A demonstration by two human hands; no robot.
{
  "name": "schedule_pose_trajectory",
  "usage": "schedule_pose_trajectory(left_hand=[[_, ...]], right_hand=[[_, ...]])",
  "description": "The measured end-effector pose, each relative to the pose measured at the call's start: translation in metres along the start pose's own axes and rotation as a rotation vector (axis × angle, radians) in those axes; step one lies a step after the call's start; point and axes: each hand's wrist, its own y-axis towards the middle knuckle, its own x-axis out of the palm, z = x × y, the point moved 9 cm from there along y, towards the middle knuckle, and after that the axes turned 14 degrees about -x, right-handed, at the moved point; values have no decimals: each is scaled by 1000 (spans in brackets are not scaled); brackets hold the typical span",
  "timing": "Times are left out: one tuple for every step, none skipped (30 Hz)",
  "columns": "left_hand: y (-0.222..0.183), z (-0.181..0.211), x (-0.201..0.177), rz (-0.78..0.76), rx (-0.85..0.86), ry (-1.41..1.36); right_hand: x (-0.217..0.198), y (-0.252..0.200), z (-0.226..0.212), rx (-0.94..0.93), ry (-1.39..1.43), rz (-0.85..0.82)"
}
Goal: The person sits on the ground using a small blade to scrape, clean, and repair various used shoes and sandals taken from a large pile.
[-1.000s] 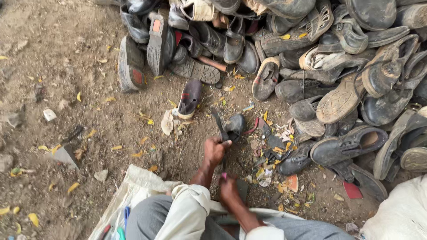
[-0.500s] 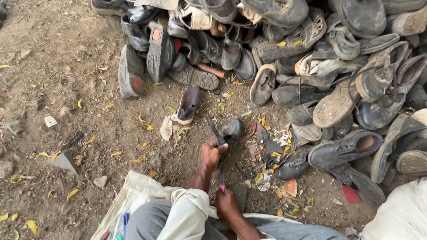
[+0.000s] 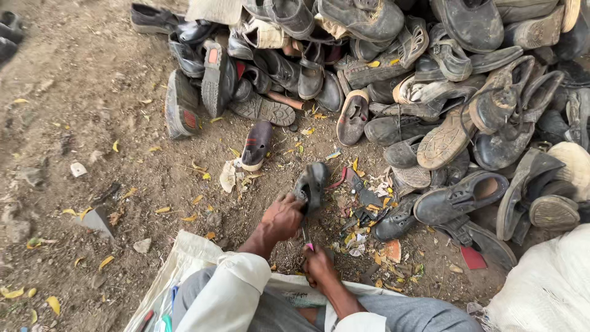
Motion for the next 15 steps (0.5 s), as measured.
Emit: schedule_pose_trajectory(left_hand=[[1,0,4,2,9,-29],[5,9,1,147,67,39],[11,20,1,290,125,107],[15,33,4,429,193,176],[23,35,14,411,225,112],[28,34,23,392,262,52],[33,34,29,372,298,-9],[36,32,30,388,311,-17],[38,30,28,403,325,-25],[37,30,26,416,336,-38],[36,32,25,411,344,-27],[38,32,20,410,349,-14],[39,32,16,409,354,-2],[42,32,15,387,350,6],[47,32,15,366,346,14]], right_hand=[[1,3,-6,-85,15,18],[-1,5,-10,-169,28,38],[-6,10,-5,-147,-13,52],[-14,15,0,-120,-52,74],[-22,20,8,-93,-92,95],[-31,28,12,-117,-195,100],[-41,40,15,-140,-299,106],[-49,53,18,-163,-402,107],[-54,65,13,-298,-432,109],[-58,71,9,-429,-463,108],[-58,72,3,-561,-494,106],[-59,79,10,-469,-460,76],[-60,85,13,-377,-426,46],[-61,85,15,-281,-392,16],[-62,83,11,-236,-415,5]])
